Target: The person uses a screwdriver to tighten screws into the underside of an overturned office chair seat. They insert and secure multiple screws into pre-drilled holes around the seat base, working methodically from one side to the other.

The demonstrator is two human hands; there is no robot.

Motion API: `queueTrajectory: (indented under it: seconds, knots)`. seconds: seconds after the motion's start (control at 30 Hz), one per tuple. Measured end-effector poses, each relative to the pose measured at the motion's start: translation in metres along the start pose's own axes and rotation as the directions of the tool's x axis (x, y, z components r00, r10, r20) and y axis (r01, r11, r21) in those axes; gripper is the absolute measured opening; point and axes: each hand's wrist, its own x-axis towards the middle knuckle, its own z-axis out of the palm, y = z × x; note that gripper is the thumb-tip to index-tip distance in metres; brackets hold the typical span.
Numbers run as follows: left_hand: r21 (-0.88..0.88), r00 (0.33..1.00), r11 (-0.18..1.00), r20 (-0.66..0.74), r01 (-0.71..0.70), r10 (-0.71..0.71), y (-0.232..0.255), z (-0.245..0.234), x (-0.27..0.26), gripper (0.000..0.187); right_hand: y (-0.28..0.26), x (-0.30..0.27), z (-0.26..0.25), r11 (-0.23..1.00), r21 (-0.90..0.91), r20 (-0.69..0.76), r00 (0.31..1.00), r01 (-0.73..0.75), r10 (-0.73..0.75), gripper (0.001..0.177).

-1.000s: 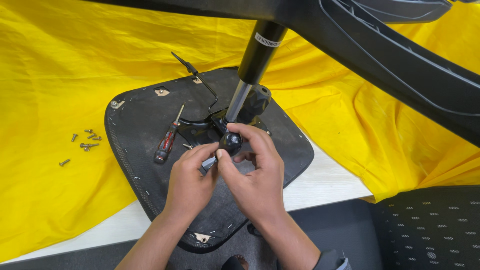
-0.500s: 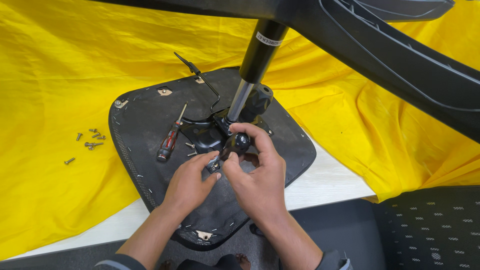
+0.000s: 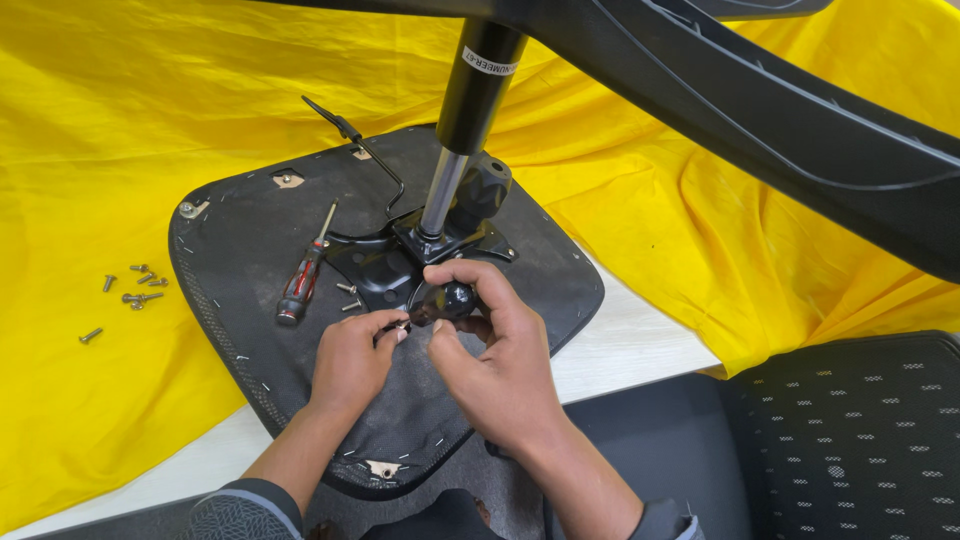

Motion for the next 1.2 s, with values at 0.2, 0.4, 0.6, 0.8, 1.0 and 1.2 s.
queueTrajectory:
  seconds: [0.2, 0.4, 0.6, 0.8, 1.0, 1.2]
  knots:
    - [-0.082, 0.991, 0.988, -0.011, 0.13, -0.131, 0.003, 0.004, 0.0, 0.023, -0.003, -0.001, -0.002, 1.0, -0.003, -0.003, 1.0, 0.003, -0.003, 0.046]
    - [-0.075, 0.982, 0.98, -0.042, 0.183, -0.186, 0.005, 0.006, 0.002, 0.022, 0.0, -0.004, -0.004, 0.999, 0.049, 0.021, 1.0, -0.021, 0.02, 0.047]
    - [-0.031, 0.974, 0.975, -0.053, 0.219, -0.221, 0.007, 0.005, 0.003, 0.028, 0.009, 0.0, -0.002, 0.98, 0.193, -0.066, 0.996, -0.039, 0.053, 0.042]
    - [-0.036, 0.979, 0.985, -0.118, 0.166, -0.169, 0.008, 0.005, 0.002, 0.03, 0.01, 0.003, -0.005, 0.995, -0.018, -0.114, 0.988, 0.101, -0.102, 0.047]
    - [-0.03, 0.979, 0.988, -0.129, 0.154, -0.157, 0.005, 0.009, 0.0, 0.029, 0.009, 0.0, 0.0, 0.977, -0.198, -0.12, 0.987, 0.08, -0.105, 0.052]
    - [0.026, 0.986, 0.994, -0.129, 0.11, -0.106, 0.01, 0.007, -0.001, 0.028, 0.009, 0.008, -0.003, 0.956, -0.253, -0.12, 0.976, 0.147, -0.182, 0.051]
